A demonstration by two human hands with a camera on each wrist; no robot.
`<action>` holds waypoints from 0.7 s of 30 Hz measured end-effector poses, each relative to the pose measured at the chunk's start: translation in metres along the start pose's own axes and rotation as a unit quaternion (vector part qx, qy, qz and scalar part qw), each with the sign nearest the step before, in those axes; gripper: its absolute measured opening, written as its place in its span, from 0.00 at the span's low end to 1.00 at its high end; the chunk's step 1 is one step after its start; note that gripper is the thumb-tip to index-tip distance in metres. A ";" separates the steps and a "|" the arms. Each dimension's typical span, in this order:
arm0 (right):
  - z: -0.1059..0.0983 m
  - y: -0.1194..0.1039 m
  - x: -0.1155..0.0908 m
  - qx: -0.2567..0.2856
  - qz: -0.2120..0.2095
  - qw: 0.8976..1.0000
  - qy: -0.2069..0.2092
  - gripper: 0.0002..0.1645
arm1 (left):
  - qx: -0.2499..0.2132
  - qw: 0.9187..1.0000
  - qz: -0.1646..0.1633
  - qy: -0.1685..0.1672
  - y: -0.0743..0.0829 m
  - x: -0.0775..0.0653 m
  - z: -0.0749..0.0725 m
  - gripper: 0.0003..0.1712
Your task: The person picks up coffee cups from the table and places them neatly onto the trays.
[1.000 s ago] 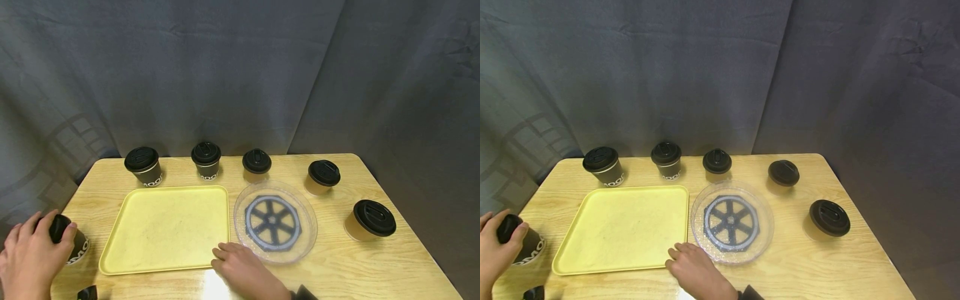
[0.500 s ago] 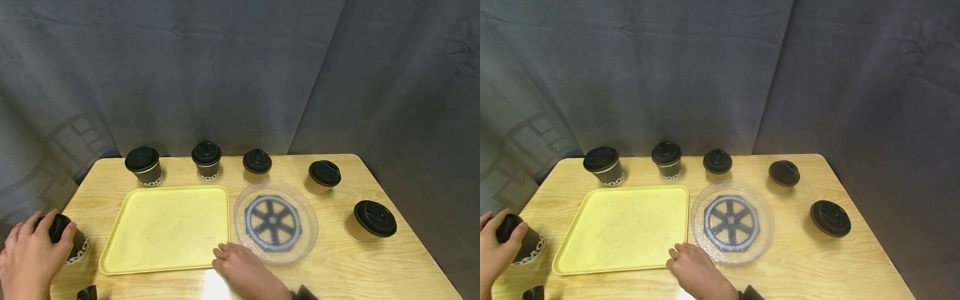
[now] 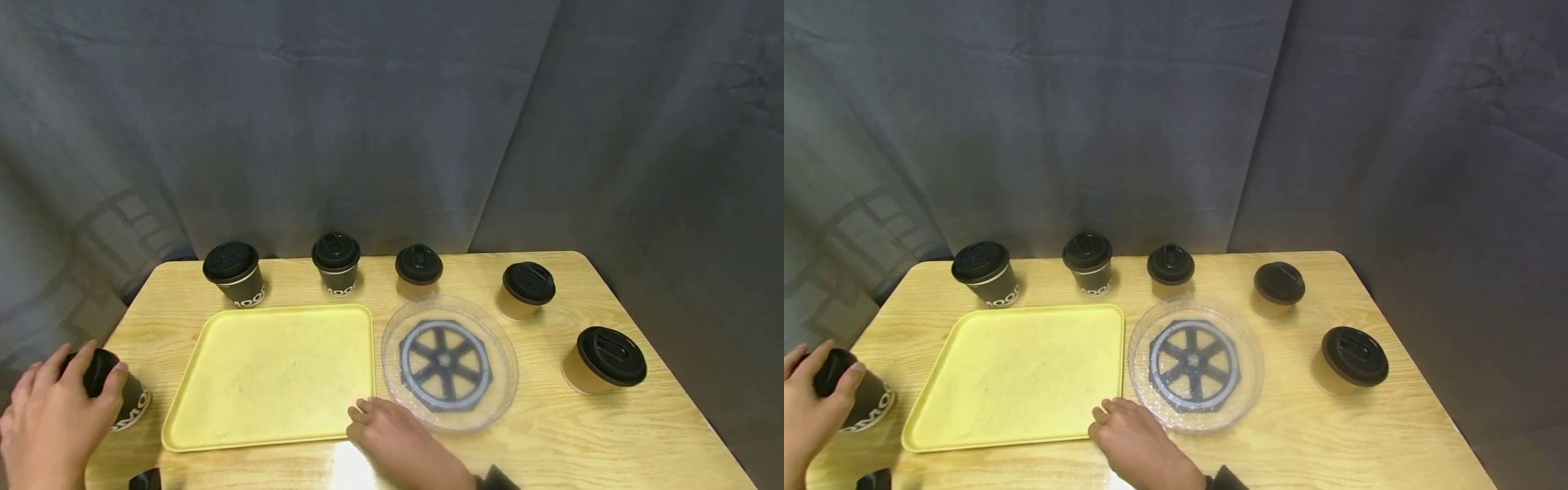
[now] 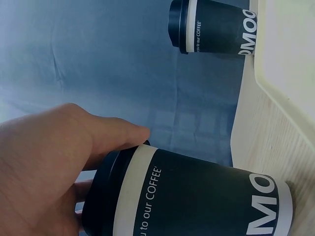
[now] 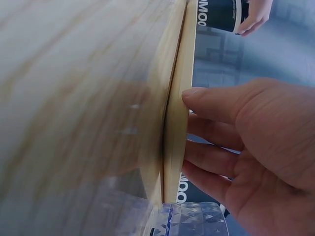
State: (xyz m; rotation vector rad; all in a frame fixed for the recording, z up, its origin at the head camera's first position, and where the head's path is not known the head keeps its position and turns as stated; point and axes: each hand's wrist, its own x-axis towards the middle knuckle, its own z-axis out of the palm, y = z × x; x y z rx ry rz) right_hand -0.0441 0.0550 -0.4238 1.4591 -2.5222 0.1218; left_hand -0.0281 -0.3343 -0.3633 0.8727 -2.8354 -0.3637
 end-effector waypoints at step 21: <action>0.001 -0.001 0.000 0.018 0.017 1.000 -0.015 0.10 | -0.012 0.998 0.054 0.018 0.020 0.002 -0.001 0.38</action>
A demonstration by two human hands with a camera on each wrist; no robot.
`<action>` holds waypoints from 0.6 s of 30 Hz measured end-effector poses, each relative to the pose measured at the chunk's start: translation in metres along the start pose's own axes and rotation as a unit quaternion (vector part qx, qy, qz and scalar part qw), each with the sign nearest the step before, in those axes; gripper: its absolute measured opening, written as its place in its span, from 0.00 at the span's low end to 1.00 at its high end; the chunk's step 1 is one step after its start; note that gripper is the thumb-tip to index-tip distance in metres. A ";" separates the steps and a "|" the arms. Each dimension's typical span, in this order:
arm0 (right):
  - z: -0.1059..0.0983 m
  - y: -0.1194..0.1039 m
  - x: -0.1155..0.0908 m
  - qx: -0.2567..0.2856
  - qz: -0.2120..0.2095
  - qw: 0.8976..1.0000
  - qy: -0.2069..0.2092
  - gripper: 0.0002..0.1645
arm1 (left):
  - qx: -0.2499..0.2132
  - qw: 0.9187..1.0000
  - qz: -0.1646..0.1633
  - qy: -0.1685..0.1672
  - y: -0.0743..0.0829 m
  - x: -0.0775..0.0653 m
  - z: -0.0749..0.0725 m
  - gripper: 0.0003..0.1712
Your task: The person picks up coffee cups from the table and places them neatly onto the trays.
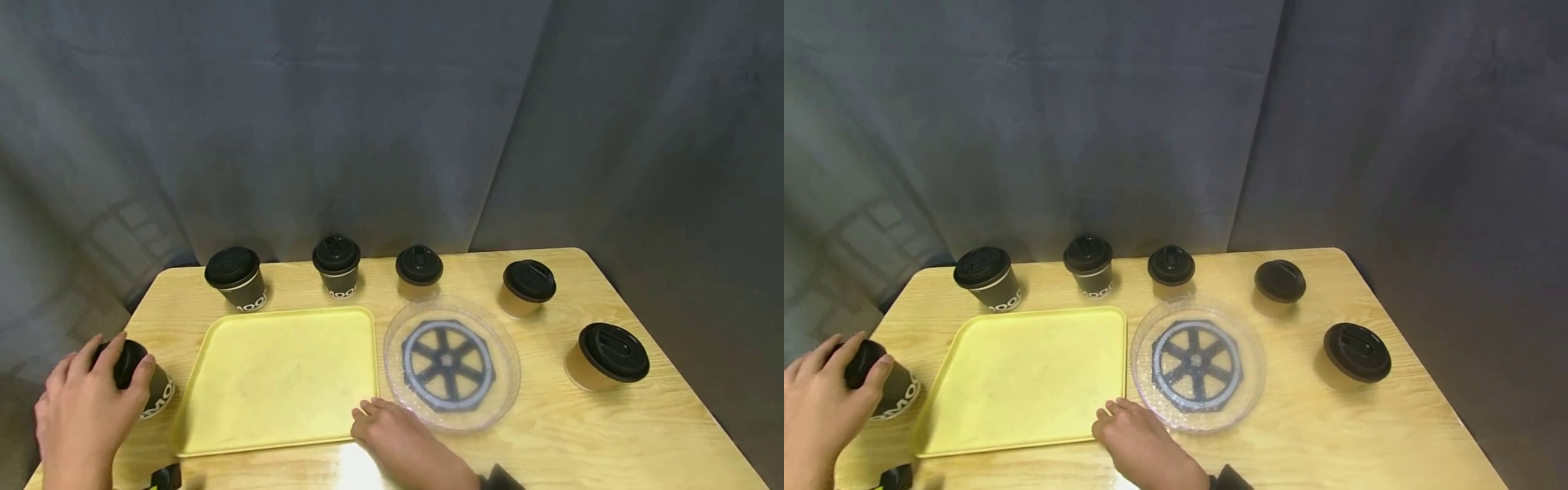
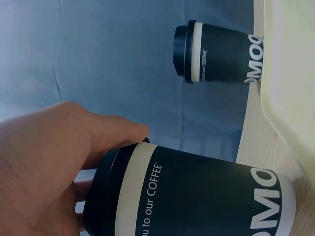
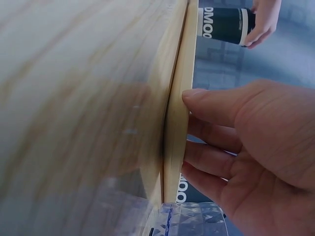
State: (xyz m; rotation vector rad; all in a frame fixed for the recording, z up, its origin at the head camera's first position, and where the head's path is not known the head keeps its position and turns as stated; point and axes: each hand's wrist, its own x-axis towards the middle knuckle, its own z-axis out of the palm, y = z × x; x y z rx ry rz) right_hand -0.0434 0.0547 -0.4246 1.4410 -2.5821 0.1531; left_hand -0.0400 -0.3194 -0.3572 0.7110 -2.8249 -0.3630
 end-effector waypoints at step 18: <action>0.002 0.000 -0.001 0.012 0.004 1.000 0.021 0.06 | -0.031 0.997 0.066 0.013 0.021 0.000 0.000 0.35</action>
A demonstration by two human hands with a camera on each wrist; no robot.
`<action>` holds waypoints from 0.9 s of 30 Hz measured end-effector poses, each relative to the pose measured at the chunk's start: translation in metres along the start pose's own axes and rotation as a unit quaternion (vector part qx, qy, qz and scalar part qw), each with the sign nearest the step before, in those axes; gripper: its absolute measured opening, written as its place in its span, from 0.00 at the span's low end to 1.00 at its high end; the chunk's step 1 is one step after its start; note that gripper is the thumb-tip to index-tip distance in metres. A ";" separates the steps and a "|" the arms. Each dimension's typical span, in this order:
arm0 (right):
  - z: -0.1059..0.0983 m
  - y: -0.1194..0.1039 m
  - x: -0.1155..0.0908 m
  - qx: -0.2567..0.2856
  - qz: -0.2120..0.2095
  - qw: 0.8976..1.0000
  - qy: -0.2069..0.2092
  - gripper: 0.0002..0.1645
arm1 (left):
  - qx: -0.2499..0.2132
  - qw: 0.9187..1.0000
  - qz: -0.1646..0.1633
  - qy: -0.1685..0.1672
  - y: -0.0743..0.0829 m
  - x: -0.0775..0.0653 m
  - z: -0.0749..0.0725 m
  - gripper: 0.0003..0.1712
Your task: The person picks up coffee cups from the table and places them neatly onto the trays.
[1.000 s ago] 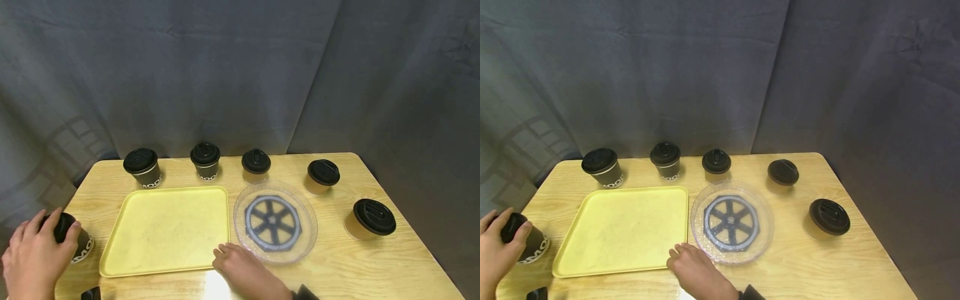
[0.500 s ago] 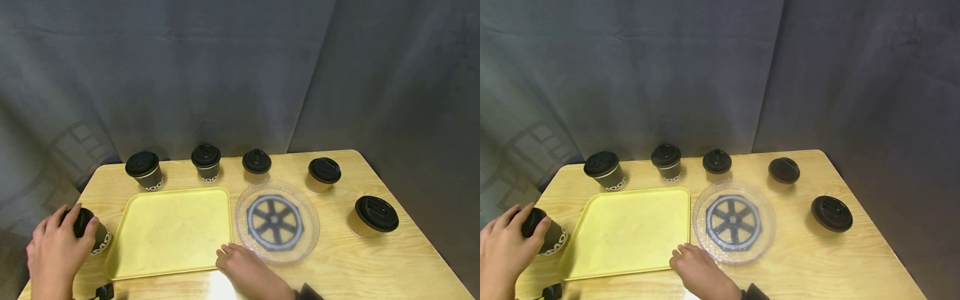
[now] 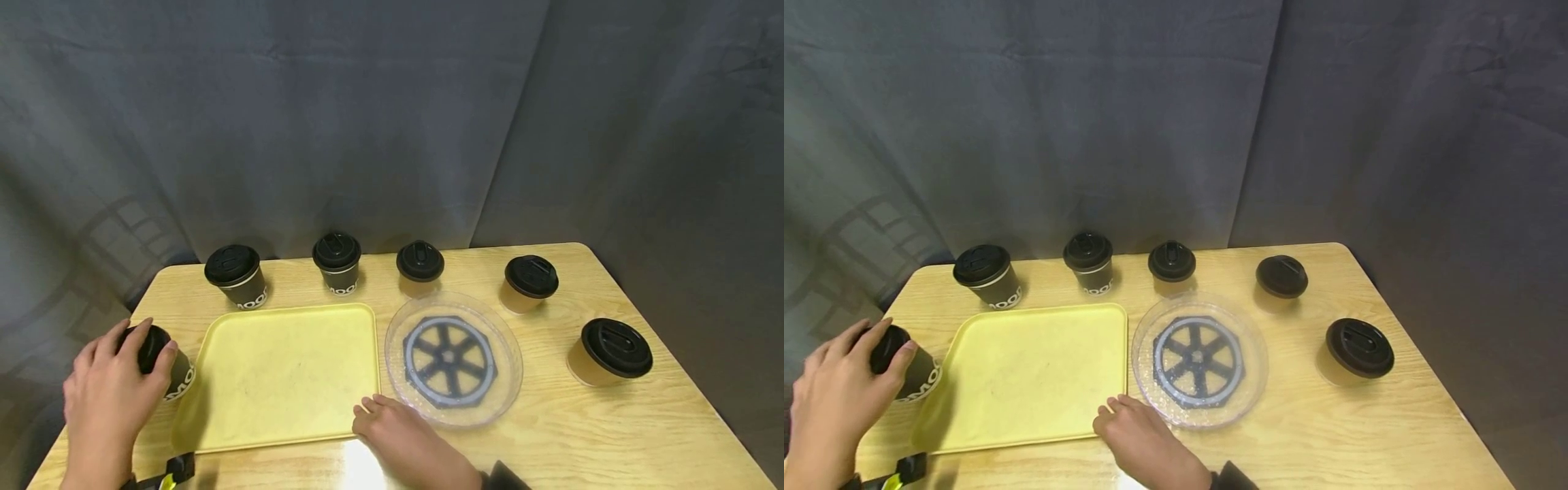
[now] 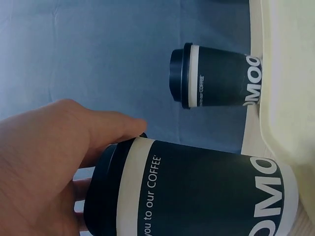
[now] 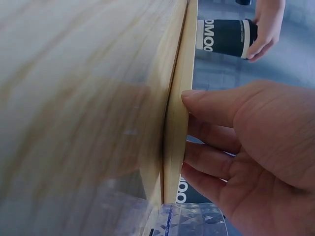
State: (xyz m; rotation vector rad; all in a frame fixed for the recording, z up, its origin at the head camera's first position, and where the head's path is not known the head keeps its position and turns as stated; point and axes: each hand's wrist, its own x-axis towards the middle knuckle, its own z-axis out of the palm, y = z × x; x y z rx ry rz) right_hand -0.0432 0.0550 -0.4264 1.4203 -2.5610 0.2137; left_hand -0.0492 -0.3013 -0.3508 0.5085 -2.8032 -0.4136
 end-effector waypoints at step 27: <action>-0.001 0.000 0.001 0.050 0.025 0.998 -0.006 0.09 | -0.023 0.993 0.106 0.052 0.043 0.016 0.020 0.27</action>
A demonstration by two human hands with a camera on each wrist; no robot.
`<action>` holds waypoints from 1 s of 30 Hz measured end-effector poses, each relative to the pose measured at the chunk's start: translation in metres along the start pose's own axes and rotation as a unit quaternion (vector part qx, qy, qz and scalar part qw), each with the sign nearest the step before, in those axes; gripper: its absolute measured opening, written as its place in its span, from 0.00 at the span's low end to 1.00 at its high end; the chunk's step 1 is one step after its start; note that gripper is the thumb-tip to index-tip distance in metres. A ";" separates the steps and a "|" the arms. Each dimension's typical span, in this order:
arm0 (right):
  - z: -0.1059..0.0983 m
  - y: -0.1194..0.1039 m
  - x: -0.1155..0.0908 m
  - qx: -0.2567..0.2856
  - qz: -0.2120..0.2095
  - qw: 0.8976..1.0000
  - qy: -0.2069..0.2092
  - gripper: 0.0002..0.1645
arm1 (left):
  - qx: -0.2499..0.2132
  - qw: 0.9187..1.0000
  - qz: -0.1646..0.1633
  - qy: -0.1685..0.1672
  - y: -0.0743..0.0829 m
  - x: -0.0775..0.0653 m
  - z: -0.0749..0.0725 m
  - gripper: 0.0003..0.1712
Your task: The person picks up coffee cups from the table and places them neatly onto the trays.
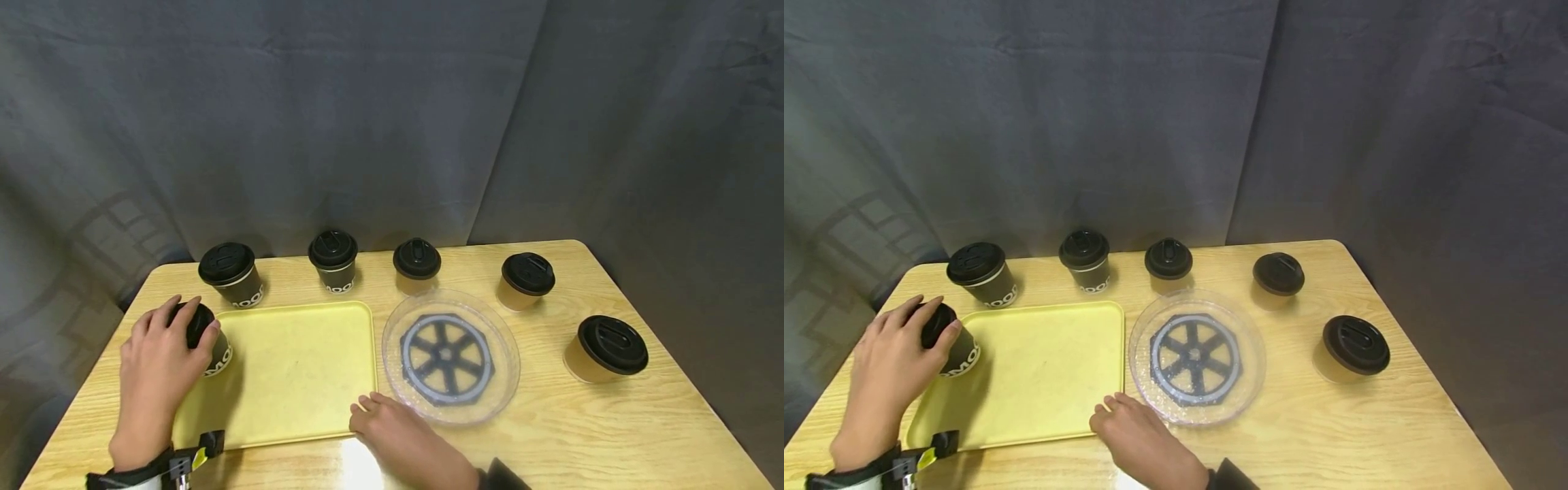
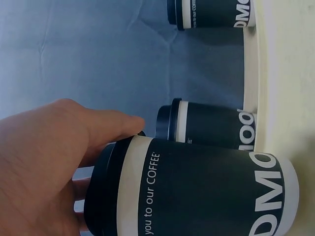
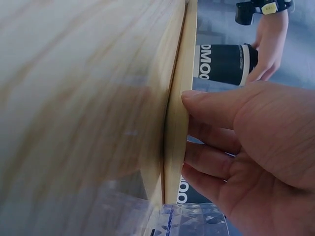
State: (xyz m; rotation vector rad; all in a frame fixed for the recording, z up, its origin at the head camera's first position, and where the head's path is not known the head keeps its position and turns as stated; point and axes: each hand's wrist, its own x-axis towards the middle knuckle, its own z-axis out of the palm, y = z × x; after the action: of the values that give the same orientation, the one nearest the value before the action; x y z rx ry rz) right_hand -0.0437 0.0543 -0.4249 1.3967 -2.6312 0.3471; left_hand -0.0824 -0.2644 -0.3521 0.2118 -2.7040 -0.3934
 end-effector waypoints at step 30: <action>-0.001 0.000 0.001 0.006 0.005 1.000 0.000 0.04 | -0.013 0.999 0.038 -0.012 0.025 0.009 0.017 0.28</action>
State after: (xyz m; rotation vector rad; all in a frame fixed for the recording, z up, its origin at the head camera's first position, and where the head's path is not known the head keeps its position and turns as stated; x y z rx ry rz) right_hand -0.0441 0.0542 -0.4240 1.3879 -2.6417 0.3658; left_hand -0.1003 -0.2386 -0.3566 0.0972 -2.7196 -0.4098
